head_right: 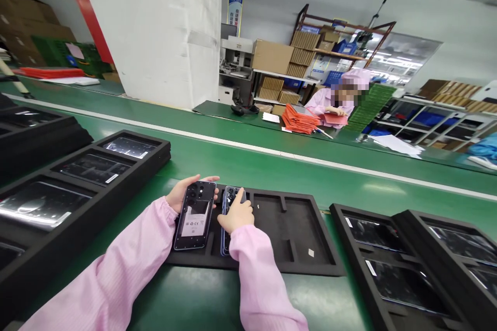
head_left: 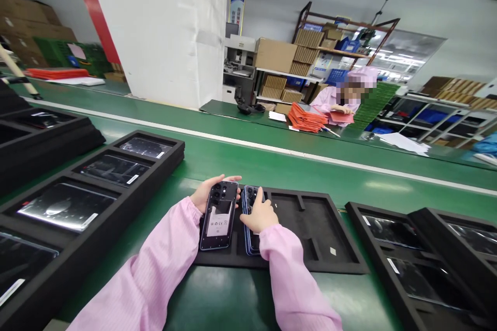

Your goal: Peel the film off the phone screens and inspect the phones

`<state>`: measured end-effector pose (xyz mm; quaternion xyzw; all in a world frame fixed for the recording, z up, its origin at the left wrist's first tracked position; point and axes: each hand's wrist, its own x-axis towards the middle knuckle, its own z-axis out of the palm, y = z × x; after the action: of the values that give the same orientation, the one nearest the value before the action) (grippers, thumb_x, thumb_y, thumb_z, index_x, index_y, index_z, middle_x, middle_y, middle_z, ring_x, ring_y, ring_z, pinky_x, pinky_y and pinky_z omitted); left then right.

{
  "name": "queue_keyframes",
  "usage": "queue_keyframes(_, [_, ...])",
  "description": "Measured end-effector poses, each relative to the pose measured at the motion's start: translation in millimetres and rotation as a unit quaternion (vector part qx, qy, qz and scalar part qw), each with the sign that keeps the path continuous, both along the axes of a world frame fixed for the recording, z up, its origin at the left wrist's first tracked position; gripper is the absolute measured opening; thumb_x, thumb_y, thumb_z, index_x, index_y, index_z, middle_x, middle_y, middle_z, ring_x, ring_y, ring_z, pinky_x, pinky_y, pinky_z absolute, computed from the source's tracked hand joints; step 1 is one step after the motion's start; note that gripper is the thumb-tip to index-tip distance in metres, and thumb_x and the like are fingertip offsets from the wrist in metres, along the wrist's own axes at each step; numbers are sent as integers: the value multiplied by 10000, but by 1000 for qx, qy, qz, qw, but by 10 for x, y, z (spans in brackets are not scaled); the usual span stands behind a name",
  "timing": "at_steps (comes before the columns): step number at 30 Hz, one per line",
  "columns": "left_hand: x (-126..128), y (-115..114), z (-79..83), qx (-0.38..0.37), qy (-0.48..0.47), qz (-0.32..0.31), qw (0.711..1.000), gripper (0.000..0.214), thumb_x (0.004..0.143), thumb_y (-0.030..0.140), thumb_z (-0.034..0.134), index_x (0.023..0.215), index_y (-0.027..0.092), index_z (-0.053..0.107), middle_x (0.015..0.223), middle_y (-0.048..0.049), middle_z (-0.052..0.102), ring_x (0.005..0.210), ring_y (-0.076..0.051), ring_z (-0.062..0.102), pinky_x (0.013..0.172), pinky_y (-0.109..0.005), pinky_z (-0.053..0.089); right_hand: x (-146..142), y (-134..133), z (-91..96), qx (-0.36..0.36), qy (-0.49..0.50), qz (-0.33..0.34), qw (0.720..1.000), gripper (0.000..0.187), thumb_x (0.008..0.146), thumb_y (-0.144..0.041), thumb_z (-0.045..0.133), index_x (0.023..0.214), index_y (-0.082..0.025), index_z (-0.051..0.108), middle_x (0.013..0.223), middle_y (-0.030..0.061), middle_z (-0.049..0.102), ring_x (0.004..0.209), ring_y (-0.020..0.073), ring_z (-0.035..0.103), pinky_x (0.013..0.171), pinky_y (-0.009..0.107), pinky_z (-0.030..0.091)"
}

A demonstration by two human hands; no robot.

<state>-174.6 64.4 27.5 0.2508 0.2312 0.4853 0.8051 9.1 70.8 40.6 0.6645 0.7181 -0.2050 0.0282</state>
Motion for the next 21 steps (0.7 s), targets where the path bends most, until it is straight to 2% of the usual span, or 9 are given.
queue_keyframes(2, [24, -23, 213, 0, 15, 43, 999, 392, 914, 386, 501, 1233, 162, 543, 886, -91, 684, 789, -211, 679, 728, -372, 565, 171, 87, 3, -23, 118, 19, 993, 1157, 706, -352, 707, 1547, -126, -56, 1332, 230, 459, 1169, 301, 551, 951, 403, 453])
queue_keyframes(3, [54, -36, 315, -5, 29, 76, 997, 377, 926, 398, 496, 1229, 181, 547, 868, -75, 680, 768, -198, 675, 701, -354, 566, 251, 130, -2, -33, 199, 27, 979, 1191, 689, -353, 724, 1544, -139, -77, 1320, 206, 487, 1146, 275, 570, 965, 391, 451])
queue_keyframes(5, [165, -57, 468, -25, 63, 126, 990, 388, 926, 437, 511, 1233, 202, 550, 823, -49, 666, 705, -181, 661, 639, -327, 562, 376, 198, -19, -46, 364, 34, 930, 1224, 665, -350, 752, 1541, -162, -83, 1270, 161, 545, 1086, 236, 603, 982, 386, 449])
queue_keyframes(7, [336, -68, 523, -50, 88, 136, 986, 401, 906, 452, 558, 1221, 204, 563, 770, -30, 650, 634, -158, 639, 583, -281, 540, 444, 228, -34, -53, 481, 39, 874, 1211, 659, -355, 761, 1541, -184, -52, 1229, 134, 572, 1031, 219, 624, 975, 396, 461])
queue_keyframes(9, [537, -65, 483, -64, 91, 122, 986, 377, 888, 432, 601, 1185, 199, 584, 745, -23, 648, 604, -147, 628, 564, -249, 516, 472, 220, -45, -63, 553, 59, 828, 1189, 657, -352, 761, 1539, -192, -21, 1231, 129, 570, 1037, 220, 623, 979, 408, 465])
queue_keyframes(11, [727, -51, 392, -73, 82, 114, 987, 339, 882, 405, 617, 1140, 186, 600, 760, -30, 659, 621, -151, 633, 596, -251, 515, 486, 185, -66, -69, 584, 85, 804, 1189, 649, -351, 769, 1537, -188, -5, 1250, 132, 558, 1083, 231, 606, 1007, 422, 450])
queue_keyframes(16, [1016, -4, 177, -79, 104, 185, 974, 369, 850, 459, 654, 1118, 226, 553, 823, -7, 634, 731, -147, 625, 713, -268, 507, 553, 110, -219, -33, 582, 136, 801, 1179, 634, -379, 796, 1532, -199, 53, 1433, 159, 411, 1300, 252, 455, 1098, 426, 372])
queue_keyframes(18, [1071, 6, 99, -52, 127, 195, 971, 415, 830, 483, 668, 1155, 270, 525, 876, -5, 628, 791, -161, 623, 746, -283, 499, 588, 118, -312, -23, 577, 144, 804, 1145, 645, -447, 788, 1528, -207, 99, 1494, 152, 339, 1368, 259, 376, 1126, 429, 335])
queue_keyframes(21, [1121, 30, -33, -23, 167, 194, 966, 439, 805, 496, 679, 1167, 300, 527, 933, -19, 617, 867, -194, 617, 808, -315, 488, 623, 153, -431, -46, 580, 132, 802, 1116, 658, -541, 760, 1524, -221, 132, 1528, 135, 294, 1400, 268, 334, 1156, 440, 286])
